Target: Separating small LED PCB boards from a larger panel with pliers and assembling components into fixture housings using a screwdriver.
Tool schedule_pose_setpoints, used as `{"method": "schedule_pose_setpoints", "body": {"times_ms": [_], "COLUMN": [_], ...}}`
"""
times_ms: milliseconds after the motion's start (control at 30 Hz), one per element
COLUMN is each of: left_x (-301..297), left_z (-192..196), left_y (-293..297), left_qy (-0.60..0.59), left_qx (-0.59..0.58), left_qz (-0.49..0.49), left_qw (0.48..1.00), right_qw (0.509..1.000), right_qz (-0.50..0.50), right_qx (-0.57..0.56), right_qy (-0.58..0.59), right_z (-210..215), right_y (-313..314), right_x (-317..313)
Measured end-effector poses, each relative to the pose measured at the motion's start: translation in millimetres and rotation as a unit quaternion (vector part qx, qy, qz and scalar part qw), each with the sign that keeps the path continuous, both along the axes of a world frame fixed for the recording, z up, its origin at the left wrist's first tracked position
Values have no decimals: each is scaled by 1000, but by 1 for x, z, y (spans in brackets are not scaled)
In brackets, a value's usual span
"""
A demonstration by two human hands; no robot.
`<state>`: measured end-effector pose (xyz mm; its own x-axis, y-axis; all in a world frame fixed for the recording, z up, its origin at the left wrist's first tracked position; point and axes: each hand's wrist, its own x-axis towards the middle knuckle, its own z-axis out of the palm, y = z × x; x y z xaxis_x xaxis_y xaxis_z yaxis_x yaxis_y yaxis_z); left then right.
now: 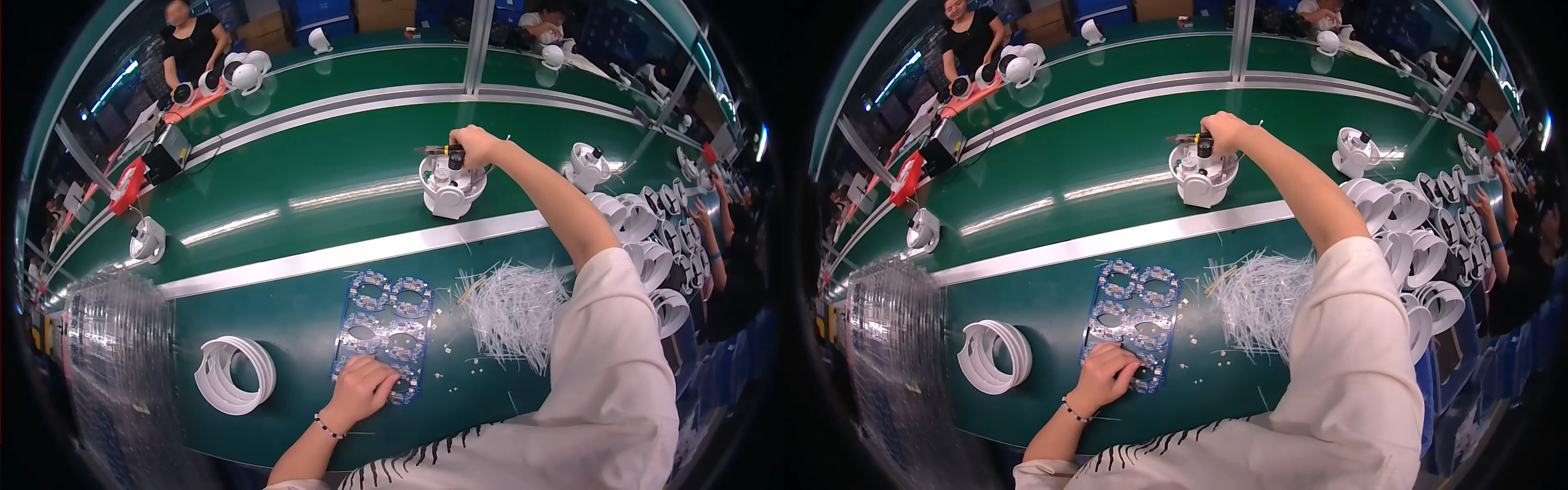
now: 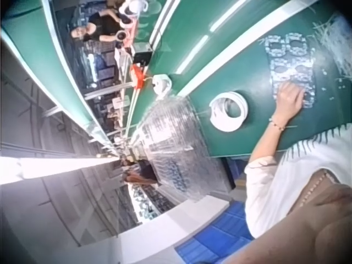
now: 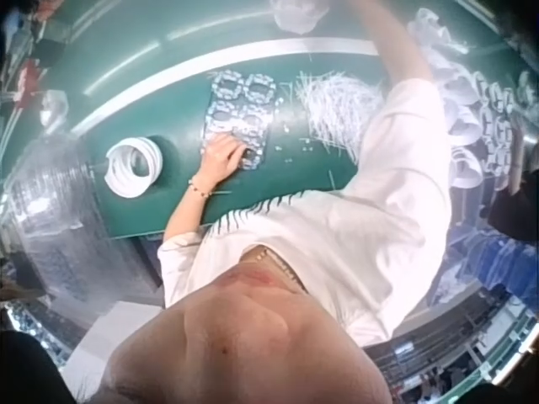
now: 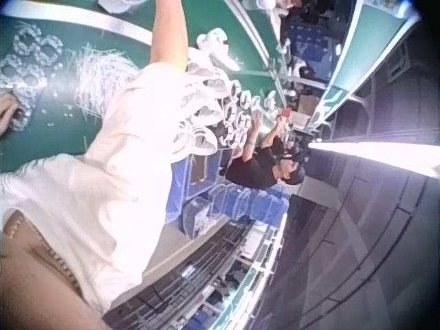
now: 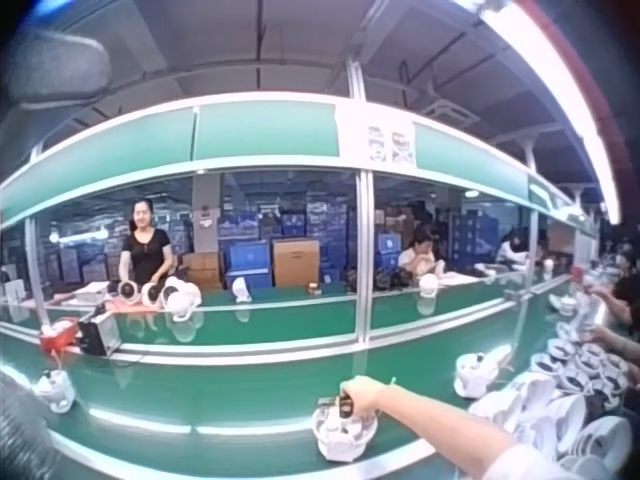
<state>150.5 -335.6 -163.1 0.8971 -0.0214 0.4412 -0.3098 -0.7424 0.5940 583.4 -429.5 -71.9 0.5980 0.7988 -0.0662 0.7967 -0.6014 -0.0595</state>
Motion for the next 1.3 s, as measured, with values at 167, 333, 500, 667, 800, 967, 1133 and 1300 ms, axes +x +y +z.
{"method": "schedule_pose_setpoints", "body": {"times_ms": [167,333,500,667,800,967,1133,1300], "left_x": [-3,3,1,-5,-6,-9,-7,-11], "left_z": [-2,0,8,26,26,20,19,15], "left_y": [-1,4,21,36,40,35,30,31], "left_qy": [2,-21,-33,42,106,127,125,161], "left_qx": [-9,4,-21,-56,-40,11,27,-51], "left_qz": [-3,-6,1,14,-61,-81,-73,-58], "left_qw": [1000,1000,999,997,992,989,989,984], "right_qw": [999,975,943,951,812,689,719,681], "right_qz": [-13,62,15,-178,-179,-2,-67,-81], "right_qx": [47,156,309,179,354,354,294,303], "right_qy": [-19,-146,119,180,429,632,627,662], "right_z": [-4,40,48,6,-13,-47,-78,-82], "right_y": [-16,-64,-143,-197,-198,-114,-67,-66], "right_x": [1,-2,-102,-229,-275,-324,-329,-322]}}
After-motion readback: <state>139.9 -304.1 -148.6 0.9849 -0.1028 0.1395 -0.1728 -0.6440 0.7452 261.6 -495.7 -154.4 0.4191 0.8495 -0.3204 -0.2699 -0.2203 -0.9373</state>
